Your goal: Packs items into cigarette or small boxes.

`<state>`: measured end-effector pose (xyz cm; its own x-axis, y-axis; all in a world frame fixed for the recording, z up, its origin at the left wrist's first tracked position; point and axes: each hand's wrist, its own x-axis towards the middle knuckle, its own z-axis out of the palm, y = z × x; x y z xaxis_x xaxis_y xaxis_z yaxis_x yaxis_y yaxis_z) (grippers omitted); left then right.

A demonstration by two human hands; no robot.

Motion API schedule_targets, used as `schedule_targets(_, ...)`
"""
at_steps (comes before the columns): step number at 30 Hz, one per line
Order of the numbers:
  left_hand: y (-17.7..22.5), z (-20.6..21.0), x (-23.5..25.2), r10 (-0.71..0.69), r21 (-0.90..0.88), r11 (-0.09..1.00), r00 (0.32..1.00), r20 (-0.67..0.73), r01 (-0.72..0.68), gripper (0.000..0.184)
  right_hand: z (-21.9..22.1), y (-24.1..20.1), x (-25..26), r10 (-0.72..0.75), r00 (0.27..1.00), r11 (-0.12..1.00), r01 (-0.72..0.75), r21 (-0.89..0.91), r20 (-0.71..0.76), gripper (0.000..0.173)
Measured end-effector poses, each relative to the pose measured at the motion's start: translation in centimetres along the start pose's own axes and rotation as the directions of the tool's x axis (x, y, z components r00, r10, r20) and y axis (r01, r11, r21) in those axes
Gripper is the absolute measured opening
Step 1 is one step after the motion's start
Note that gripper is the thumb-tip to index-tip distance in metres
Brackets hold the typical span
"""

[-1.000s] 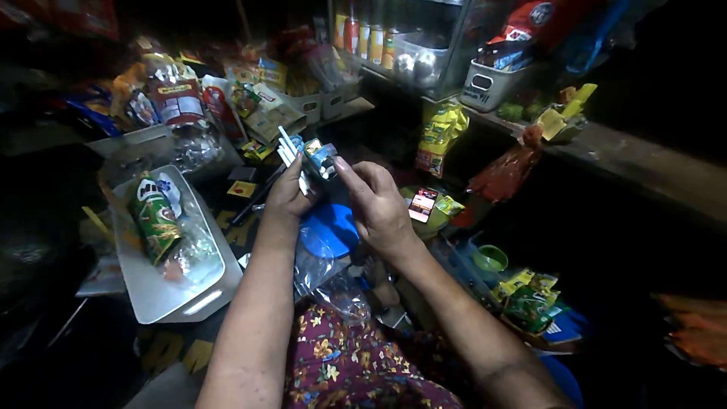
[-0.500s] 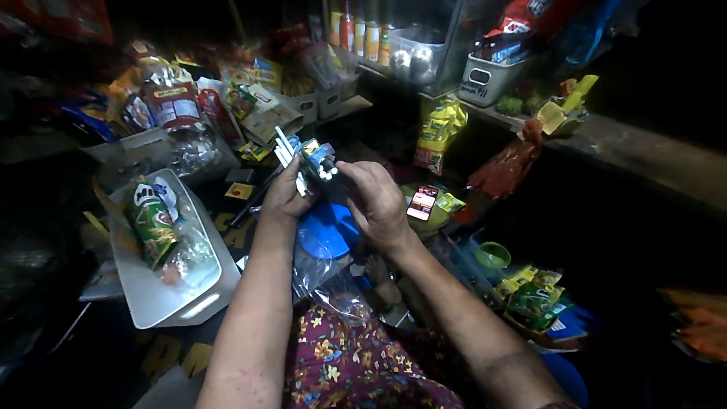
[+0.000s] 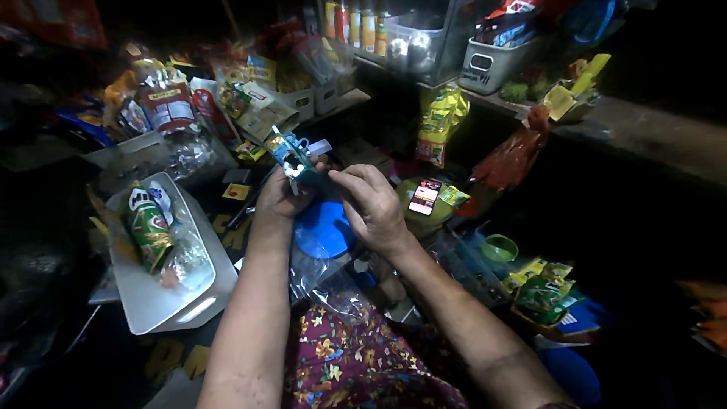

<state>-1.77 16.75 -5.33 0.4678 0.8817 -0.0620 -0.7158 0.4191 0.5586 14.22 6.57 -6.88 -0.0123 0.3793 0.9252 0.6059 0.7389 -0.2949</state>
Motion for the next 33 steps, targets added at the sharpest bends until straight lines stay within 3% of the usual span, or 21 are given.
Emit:
schedule_targets(7,0.0,0.3,-0.3,0.016,0.021,1.000,0.999,0.032,-0.016,0.044,0.4,-0.7,-0.9,0.017,0.999,0.997,-0.021,0.070,0.050,0.036)
schedule_targets(11,-0.2,0.8,-0.8,0.003,-0.062,0.998,1.000,0.015,-0.002,0.050,0.8,-1.7,-0.2,-0.003,0.996,0.997,-0.004,0.077,0.085,0.041)
schedule_targets(14,0.0,-2.0,1.0,-0.055,-0.168,0.981,0.973,0.222,0.094,0.049,1.2,-2.0,0.1,-0.012,0.996,0.996,0.005,0.086,0.086,0.042)
schedule_targets(15,0.0,-2.2,1.1,-0.056,-0.181,0.978,0.967,0.249,0.103,0.049,1.4,-2.0,0.1,-0.013,0.997,0.996,0.005,0.089,0.082,0.041)
schedule_targets(17,-0.1,-0.7,0.2,-0.034,-0.136,0.989,0.989,0.144,0.053,0.051,1.5,-2.0,0.0,-0.012,0.996,0.996,0.003,0.093,0.090,0.042)
schedule_targets(18,-0.1,-0.7,0.1,-0.016,-0.119,0.992,0.988,0.157,0.035,0.049,1.4,-2.0,-0.1,-0.008,0.995,0.996,-0.001,0.090,0.096,0.042)
schedule_targets(20,-0.1,-2.4,1.1,-0.007,-0.126,0.991,0.951,0.310,0.049,0.044,1.0,-2.2,-0.1,-0.001,0.994,0.997,-0.008,0.082,0.109,0.042)
schedule_targets(23,-0.2,1.4,-0.9,0.025,-0.080,0.997,0.999,0.025,-0.023,0.046,0.4,-2.6,-0.2,-0.020,0.994,0.998,0.014,0.060,0.112,0.039)
schedule_targets(33,-0.3,1.4,-0.9,0.093,0.123,0.986,0.987,0.132,-0.109,0.036,-0.2,-2.8,-1.3,-0.029,0.993,0.998,0.022,0.067,0.111,0.041)
